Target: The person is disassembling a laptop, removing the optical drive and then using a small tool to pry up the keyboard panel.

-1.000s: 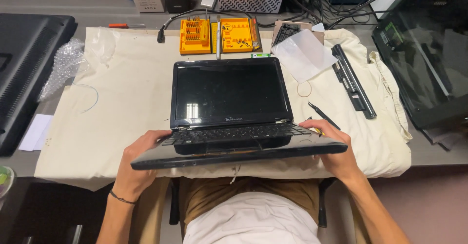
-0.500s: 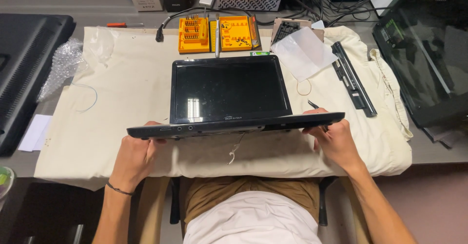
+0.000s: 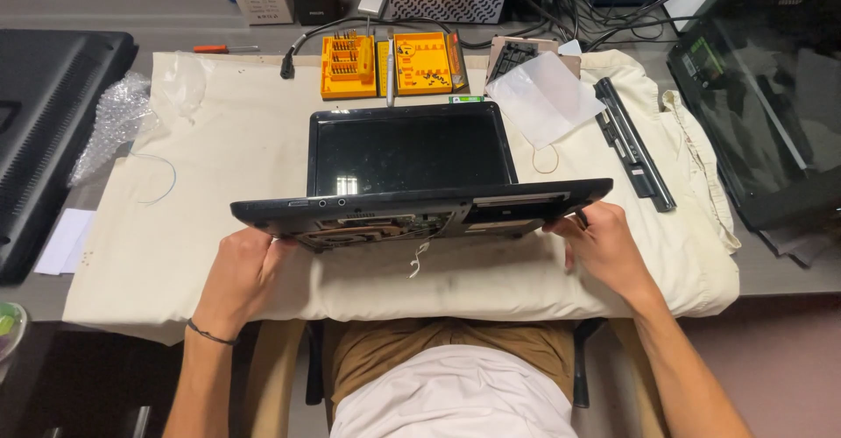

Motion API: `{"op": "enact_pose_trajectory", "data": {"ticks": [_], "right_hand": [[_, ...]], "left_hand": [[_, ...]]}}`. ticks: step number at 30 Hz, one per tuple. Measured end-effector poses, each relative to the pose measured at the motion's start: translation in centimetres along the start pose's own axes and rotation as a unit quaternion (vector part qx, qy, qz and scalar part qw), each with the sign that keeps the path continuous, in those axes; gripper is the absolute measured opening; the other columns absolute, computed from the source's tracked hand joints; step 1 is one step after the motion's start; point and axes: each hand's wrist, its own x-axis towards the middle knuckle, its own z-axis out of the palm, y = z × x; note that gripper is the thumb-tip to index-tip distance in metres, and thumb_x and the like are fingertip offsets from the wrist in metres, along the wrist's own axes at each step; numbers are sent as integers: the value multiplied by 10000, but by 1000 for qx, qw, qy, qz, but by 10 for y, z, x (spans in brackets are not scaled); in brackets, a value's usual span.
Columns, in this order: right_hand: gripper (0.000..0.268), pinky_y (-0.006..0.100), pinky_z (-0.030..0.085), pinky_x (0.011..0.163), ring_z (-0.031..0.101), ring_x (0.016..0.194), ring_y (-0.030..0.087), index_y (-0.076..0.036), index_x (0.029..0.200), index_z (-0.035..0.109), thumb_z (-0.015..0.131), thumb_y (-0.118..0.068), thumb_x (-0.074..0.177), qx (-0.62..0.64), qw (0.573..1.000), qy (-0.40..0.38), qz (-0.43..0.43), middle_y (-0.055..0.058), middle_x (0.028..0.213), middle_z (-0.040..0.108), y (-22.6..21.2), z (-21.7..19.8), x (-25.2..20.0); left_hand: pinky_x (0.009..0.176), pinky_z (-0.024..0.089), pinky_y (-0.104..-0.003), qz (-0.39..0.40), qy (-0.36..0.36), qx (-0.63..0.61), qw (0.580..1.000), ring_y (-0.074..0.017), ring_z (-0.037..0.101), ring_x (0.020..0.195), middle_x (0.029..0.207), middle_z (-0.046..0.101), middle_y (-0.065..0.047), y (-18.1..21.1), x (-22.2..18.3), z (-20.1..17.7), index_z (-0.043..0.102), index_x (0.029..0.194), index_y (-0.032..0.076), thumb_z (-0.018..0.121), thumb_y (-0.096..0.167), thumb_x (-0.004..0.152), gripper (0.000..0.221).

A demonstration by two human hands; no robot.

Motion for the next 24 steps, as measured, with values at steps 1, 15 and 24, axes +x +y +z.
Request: {"op": "enact_pose_trajectory", "data": {"ticks": [1,15,24], "right_hand": [[324,325,586,417,690,334,213,-36,882,726,751,-310,1054,0,1000,0,0,72,582,685,5,0,-2],[348,309,641,519,725,363,185,-113,1224,813,865,-308,941,-22,996,19,78,82,607,739,-32,2,-18],[866,252,416,507,401,451,103,37,1155,607,369,-795,1120,136,970,189,75,145,1207,640,17,-21,-38]], "left_hand": [[956,668,-508,0,0,0,1000,-387,812,901,857,791,-165,7,-3,-3,742,1004,124,353,627,1184,661],[990,670,-492,-13,66,-57,996,-367,836,930,930,824,-158,84,-24,-23,756,1239,188,333,702,1112,677],[854,512,-397,139,268,-85,950,-265,660,942,1248,785,-102,131,-34,-42,736,1351,48,310,524,1204,655]]}}
